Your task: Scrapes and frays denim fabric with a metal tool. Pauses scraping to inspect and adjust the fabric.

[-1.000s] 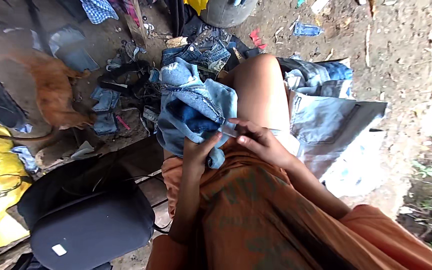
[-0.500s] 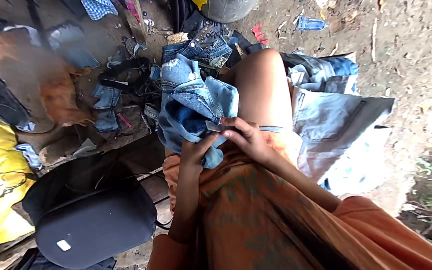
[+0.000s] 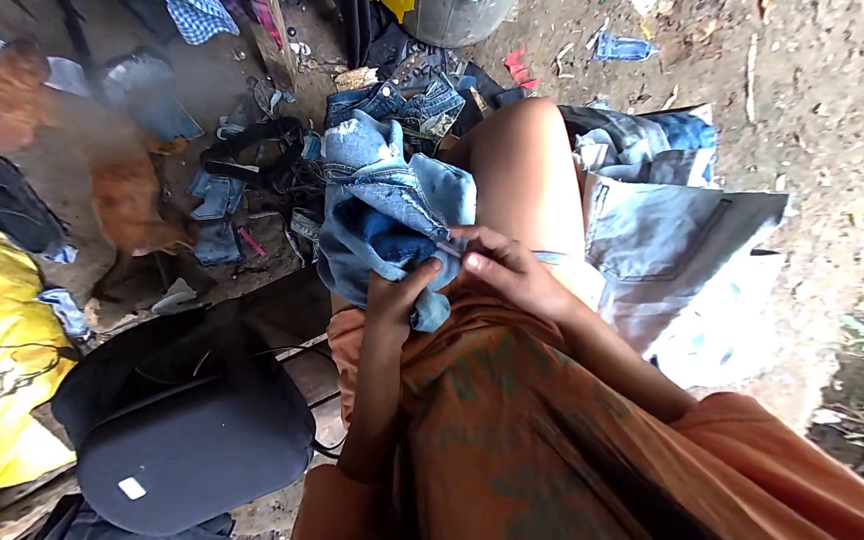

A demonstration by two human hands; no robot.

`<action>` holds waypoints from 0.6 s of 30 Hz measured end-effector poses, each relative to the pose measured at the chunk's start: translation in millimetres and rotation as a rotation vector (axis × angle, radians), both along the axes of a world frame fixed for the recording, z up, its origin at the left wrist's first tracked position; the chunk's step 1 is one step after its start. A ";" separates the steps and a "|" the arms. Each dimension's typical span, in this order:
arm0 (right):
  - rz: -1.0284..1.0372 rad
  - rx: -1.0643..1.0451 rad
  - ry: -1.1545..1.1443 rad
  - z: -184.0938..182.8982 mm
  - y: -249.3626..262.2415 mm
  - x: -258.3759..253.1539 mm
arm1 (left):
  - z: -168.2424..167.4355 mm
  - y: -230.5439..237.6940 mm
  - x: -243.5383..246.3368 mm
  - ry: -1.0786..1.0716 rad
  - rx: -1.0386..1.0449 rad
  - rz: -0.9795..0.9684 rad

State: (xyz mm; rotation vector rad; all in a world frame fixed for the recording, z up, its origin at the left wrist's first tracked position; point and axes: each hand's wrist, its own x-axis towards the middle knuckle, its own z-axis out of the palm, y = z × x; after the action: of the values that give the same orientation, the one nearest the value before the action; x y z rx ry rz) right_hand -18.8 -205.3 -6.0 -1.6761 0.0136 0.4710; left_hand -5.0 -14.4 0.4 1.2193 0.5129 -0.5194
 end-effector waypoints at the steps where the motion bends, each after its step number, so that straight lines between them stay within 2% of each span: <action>1: 0.033 -0.139 -0.134 -4.0 0.6 -4.2 | -0.2 -0.4 -0.2 -0.003 0.002 0.005; 4: 0.050 -0.422 -0.410 -15.4 3.2 -11.6 | -1.1 -1.1 -2.0 -0.027 0.008 -0.020; 10: -0.029 -0.547 -0.566 -19.9 15.5 -10.7 | -3.4 0.9 -6.0 -0.079 -0.014 -0.041; 12: -0.074 -0.427 -0.485 -21.9 20.3 -9.3 | -4.9 -0.3 -8.7 -0.119 -0.011 -0.054; 14: -0.136 -0.148 -0.296 -20.7 23.8 -5.5 | -2.2 0.0 -8.5 -0.140 0.026 -0.090; 16: -0.171 0.170 -0.026 -14.1 22.7 4.1 | 1.9 -1.5 -7.6 -0.123 0.050 -0.081; 18: -0.121 0.420 0.337 -6.2 14.1 18.1 | 3.1 -1.5 -5.8 -0.090 0.059 -0.058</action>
State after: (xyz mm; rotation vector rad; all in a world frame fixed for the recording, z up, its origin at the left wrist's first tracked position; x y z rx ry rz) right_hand -0.7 -191.2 -12.2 -1.1651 0.2465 0.6133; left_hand -10.8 -15.9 3.4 1.3108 0.4201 -0.4992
